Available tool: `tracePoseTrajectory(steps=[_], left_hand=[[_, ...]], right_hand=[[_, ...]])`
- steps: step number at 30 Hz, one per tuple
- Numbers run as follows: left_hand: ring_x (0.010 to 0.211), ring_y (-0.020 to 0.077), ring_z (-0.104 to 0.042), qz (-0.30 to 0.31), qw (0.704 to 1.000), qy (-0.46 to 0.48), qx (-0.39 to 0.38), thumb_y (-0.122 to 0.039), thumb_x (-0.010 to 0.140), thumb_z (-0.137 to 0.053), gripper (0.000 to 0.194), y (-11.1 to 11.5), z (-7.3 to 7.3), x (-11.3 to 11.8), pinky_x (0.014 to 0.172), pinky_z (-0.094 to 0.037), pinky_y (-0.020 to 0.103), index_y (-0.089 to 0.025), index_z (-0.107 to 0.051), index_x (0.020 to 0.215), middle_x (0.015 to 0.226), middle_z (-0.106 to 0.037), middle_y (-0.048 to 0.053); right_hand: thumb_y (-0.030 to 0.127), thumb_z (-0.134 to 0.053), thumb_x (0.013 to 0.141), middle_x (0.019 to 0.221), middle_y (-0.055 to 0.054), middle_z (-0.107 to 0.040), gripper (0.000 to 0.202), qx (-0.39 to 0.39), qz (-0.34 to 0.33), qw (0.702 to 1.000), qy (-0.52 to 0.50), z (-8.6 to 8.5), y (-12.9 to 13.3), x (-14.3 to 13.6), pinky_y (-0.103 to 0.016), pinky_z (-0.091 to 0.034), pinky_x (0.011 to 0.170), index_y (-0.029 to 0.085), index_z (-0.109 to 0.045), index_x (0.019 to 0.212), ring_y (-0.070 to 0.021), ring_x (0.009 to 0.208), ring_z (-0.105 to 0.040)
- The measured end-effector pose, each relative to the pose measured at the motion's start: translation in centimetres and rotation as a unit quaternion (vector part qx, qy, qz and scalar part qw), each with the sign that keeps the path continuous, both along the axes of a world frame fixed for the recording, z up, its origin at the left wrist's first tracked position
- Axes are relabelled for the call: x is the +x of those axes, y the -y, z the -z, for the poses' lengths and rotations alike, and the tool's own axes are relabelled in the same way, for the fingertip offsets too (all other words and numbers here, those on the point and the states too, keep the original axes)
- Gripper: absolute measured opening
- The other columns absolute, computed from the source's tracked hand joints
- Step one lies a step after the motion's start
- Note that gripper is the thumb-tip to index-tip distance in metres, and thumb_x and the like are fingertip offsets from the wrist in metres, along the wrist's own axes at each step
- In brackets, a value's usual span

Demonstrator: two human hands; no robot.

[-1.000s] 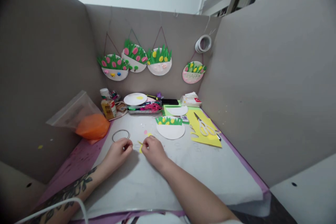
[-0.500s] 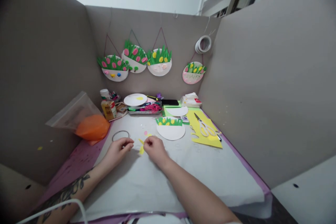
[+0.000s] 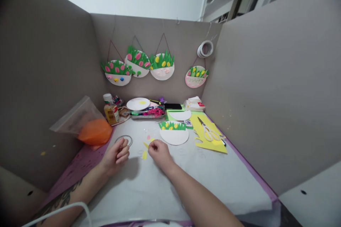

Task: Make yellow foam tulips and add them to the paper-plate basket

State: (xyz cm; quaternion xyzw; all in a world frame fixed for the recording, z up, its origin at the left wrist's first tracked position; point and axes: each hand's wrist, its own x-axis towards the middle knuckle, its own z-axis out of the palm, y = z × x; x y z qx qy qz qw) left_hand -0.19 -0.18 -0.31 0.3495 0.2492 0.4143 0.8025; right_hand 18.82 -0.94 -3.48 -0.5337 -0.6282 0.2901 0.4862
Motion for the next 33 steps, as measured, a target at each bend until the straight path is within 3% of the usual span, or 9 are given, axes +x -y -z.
tracePoseTrajectory(steps=[5,9,12,15,19,24,26,29,33], left_hand=[[0.031,0.0017,-0.031,-0.043,0.999,0.033,-0.003,-0.044,0.079,-0.057,0.037,-0.3,0.3,-0.1,0.031,-0.021,0.011,-0.019,-0.034,0.065,0.045,-0.035,-0.010],[0.047,0.0033,-0.050,-0.097,0.995,-0.016,0.001,-0.036,0.074,-0.065,0.032,-0.2,0.6,0.1,0.037,-0.034,0.009,-0.017,-0.040,0.070,0.057,-0.049,-0.007],[0.055,0.0040,-0.055,-0.112,0.992,-0.053,0.007,-0.030,0.068,-0.071,0.034,-0.2,0.6,0.1,0.040,-0.037,0.008,-0.017,-0.040,0.069,0.062,-0.054,-0.005],[0.052,0.0037,-0.055,-0.106,0.992,-0.066,0.028,-0.030,0.066,-0.073,0.036,-0.1,0.4,0.1,0.039,-0.035,0.008,-0.017,-0.039,0.069,0.060,-0.054,-0.006],[0.046,0.0048,-0.053,-0.110,0.987,-0.105,0.047,-0.037,0.062,-0.075,0.044,-0.1,0.4,0.2,0.039,-0.034,0.009,-0.019,-0.044,0.088,0.059,-0.057,-0.006],[0.033,0.0012,-0.031,-0.116,0.984,-0.091,0.100,-0.049,0.064,-0.070,0.044,0.0,0.9,0.4,0.034,-0.021,0.010,-0.020,-0.041,0.081,0.042,-0.038,-0.013],[0.034,0.0016,-0.029,-0.124,0.982,-0.086,0.111,-0.050,0.064,-0.069,0.045,0.1,0.8,0.6,0.034,-0.020,0.011,-0.020,-0.041,0.080,0.043,-0.036,-0.013],[0.037,0.0023,-0.033,-0.146,0.977,-0.084,0.133,-0.049,0.063,-0.071,0.047,0.2,-0.3,0.6,0.036,-0.024,0.012,-0.020,-0.043,0.087,0.049,-0.045,-0.010],[0.044,0.0034,-0.042,-0.189,0.960,-0.062,0.197,-0.037,0.061,-0.076,0.041,0.8,-3.7,-0.4,0.042,-0.032,0.013,-0.020,-0.047,0.084,0.060,-0.055,-0.006]], right_hand=[[0.015,-0.047,0.067,0.061,0.001,-0.053,0.010,0.003,-0.003,1.000,0.000,-0.1,0.1,0.0,-0.022,-0.036,0.056,0.016,-0.055,0.060,-0.0118,0.058,-0.047],[0.014,-0.047,0.066,0.061,0.001,-0.053,0.010,0.008,-0.002,1.000,-0.002,-0.2,0.1,0.0,-0.022,-0.036,0.056,0.016,-0.056,0.061,-0.0118,0.058,-0.047],[0.014,-0.047,0.066,0.061,0.001,-0.053,0.010,0.016,-0.002,1.000,-0.004,-0.2,0.1,0.0,-0.022,-0.036,0.056,0.016,-0.056,0.060,-0.0117,0.058,-0.047],[0.014,-0.048,0.067,0.061,0.001,-0.053,0.010,0.023,-0.001,1.000,-0.009,-0.2,0.1,0.1,-0.022,-0.036,0.056,0.016,-0.056,0.061,-0.0117,0.058,-0.046],[0.015,-0.048,0.067,0.061,0.001,-0.052,0.010,0.019,-0.004,1.000,-0.018,-0.2,0.1,0.2,-0.022,-0.036,0.056,0.016,-0.056,0.061,-0.0116,0.058,-0.046],[0.016,-0.049,0.067,0.061,0.001,-0.052,0.008,0.003,-0.008,0.999,-0.035,-0.3,0.1,0.2,-0.022,-0.036,0.056,0.016,-0.055,0.061,-0.0115,0.058,-0.046],[0.016,-0.049,0.067,0.061,0.002,-0.052,0.008,0.004,-0.008,0.999,-0.038,-0.3,0.1,0.3,-0.022,-0.036,0.056,0.016,-0.055,0.061,-0.0116,0.058,-0.046],[0.016,-0.048,0.067,0.061,0.002,-0.052,0.009,0.009,-0.009,0.999,-0.039,-0.2,0.1,0.3,-0.022,-0.036,0.056,0.017,-0.055,0.061,-0.0115,0.058,-0.046],[0.016,-0.048,0.067,0.061,0.001,-0.052,0.008,0.010,-0.006,0.999,-0.040,-0.1,0.0,0.5,-0.022,-0.036,0.056,0.016,-0.055,0.062,-0.0116,0.058,-0.046]])
